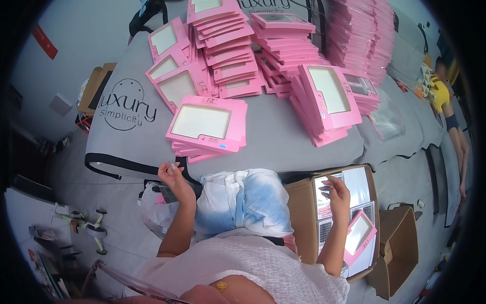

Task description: The person assembles pink cosmetic kits by inserting a small white tray into a pink frame and closing it. They repeat this process for multiple units, stacking the finished kits on the table.

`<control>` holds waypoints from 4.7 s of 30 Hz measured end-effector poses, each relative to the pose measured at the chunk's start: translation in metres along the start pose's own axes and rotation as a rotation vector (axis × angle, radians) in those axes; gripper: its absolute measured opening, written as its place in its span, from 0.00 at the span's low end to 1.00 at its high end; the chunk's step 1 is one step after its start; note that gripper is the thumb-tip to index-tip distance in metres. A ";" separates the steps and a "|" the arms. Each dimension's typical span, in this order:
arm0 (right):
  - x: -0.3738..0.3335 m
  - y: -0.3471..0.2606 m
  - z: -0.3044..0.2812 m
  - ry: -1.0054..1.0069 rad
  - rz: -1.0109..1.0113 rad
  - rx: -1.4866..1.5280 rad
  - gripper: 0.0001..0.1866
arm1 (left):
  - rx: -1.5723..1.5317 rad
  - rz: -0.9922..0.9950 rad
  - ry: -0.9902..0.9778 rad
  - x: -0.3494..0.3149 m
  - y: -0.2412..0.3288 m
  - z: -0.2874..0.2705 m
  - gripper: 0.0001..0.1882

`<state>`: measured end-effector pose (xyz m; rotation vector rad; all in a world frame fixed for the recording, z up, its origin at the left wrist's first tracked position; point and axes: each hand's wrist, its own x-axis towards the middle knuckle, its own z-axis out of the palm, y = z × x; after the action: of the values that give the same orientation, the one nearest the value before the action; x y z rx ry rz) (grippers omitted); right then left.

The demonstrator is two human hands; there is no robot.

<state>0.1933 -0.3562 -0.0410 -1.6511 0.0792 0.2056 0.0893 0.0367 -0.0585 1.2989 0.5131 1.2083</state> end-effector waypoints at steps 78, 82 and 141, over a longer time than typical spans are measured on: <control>0.188 -0.229 0.558 -1.093 0.078 0.169 0.18 | -0.090 -0.325 -0.336 0.376 0.098 0.011 0.29; 0.121 -0.202 0.429 -1.312 -0.243 -0.023 0.20 | -0.003 -0.265 -0.388 0.370 0.101 0.019 0.27; 0.128 -0.179 0.225 -0.915 -0.659 -0.497 0.20 | 0.306 0.311 -0.497 -0.038 0.049 -0.003 0.15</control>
<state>0.3311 -0.1067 0.0937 -1.8211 -1.2726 0.4749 0.0543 -0.0039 -0.0275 1.9254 0.1365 1.0227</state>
